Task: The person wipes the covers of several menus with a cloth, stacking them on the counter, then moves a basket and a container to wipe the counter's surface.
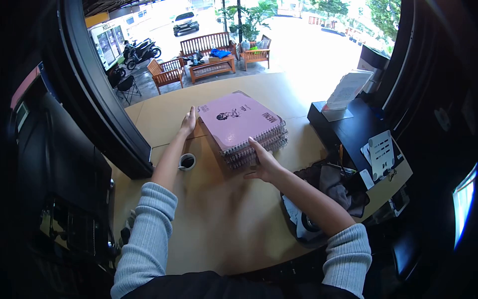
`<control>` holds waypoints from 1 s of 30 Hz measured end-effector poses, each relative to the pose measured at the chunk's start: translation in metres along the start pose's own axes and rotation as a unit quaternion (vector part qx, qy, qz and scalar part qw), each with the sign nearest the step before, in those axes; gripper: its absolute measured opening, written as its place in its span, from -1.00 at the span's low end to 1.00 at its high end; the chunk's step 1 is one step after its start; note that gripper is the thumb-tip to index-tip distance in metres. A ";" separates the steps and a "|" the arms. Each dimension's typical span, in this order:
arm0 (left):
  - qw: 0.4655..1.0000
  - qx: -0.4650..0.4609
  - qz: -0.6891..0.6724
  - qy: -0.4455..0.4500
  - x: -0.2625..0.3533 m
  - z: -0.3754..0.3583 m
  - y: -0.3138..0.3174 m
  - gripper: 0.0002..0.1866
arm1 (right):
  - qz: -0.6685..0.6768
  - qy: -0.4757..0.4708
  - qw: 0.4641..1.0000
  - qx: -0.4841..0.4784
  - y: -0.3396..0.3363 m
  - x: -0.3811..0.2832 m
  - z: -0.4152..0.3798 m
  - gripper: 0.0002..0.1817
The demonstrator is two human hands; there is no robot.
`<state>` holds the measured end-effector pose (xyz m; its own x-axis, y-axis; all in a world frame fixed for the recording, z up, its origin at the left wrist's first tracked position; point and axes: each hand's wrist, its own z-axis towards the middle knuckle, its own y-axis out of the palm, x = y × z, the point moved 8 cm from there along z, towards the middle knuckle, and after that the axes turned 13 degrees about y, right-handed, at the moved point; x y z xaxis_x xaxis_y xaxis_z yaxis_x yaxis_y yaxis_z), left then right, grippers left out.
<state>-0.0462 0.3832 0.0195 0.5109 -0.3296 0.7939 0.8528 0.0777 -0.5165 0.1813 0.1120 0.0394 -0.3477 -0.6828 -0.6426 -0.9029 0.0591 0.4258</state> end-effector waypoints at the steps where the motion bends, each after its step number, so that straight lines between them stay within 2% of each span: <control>1: 1.000 -0.005 -0.004 0.001 -0.009 0.010 0.009 -0.04 | 0.003 -0.001 1.000 0.006 -0.002 0.002 0.004 0.03; 3: 0.999 -0.020 -0.033 -0.032 -0.030 0.034 0.033 0.05 | 0.018 -0.016 1.000 -0.017 -0.002 -0.001 0.009 -0.06; 4: 0.988 -0.043 -0.122 0.079 -0.055 0.067 0.042 0.03 | 0.022 -0.017 1.000 -0.010 -0.002 -0.001 0.010 -0.06; 5: 0.987 -0.049 -0.127 0.080 -0.057 0.072 0.045 0.03 | 0.031 -0.019 0.999 -0.001 -0.003 -0.003 0.010 -0.11; 8: 0.981 -0.072 -0.159 0.081 -0.031 0.073 0.042 0.04 | 0.043 -0.025 0.999 0.015 -0.010 -0.008 0.019 -0.19; 13: 0.992 -0.080 -0.085 0.044 0.001 0.050 0.018 0.03 | 0.035 -0.051 0.998 0.031 -0.009 -0.029 0.024 -0.20; 16: 0.992 -0.088 -0.092 0.021 -0.001 0.047 0.014 0.04 | 0.036 -0.027 0.993 0.113 -0.029 -0.046 0.031 -0.12; 17: 0.991 -0.091 -0.098 0.013 -0.002 0.045 0.013 0.04 | 0.035 -0.022 0.993 0.113 -0.036 -0.054 0.036 -0.12; 19: 0.989 -0.095 -0.108 -0.011 -0.006 0.042 0.011 0.05 | 0.001 0.006 0.977 0.212 -0.056 -0.069 0.038 -0.31; 22: 0.986 -0.101 -0.123 -0.048 -0.010 0.030 0.007 0.07 | -0.042 -0.020 0.967 0.250 -0.070 -0.096 0.054 -0.30; 26: 0.979 -0.104 -0.144 -0.101 -0.013 0.011 0.001 0.09 | -0.010 -0.091 0.971 0.220 -0.071 -0.133 0.078 -0.29; 27: 0.977 -0.105 -0.148 -0.115 -0.013 0.005 -0.001 0.10 | -0.012 -0.092 0.973 0.213 -0.090 -0.147 0.106 -0.29; 29: 0.974 -0.097 -0.163 -0.125 -0.018 -0.002 0.000 0.11 | -0.015 -0.146 0.982 0.121 -0.127 -0.180 0.180 -0.30; 30: 0.974 -0.090 -0.179 -0.110 -0.025 -0.002 0.003 0.08 | -0.036 -0.163 0.975 0.150 -0.114 -0.186 0.167 -0.33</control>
<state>-0.0568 0.3901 -0.0021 0.2119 -0.0946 0.9727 0.9577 -0.1779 -0.2260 0.3072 0.3536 0.0040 -0.2981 -0.4292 -0.8526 -0.9444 0.2624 0.1981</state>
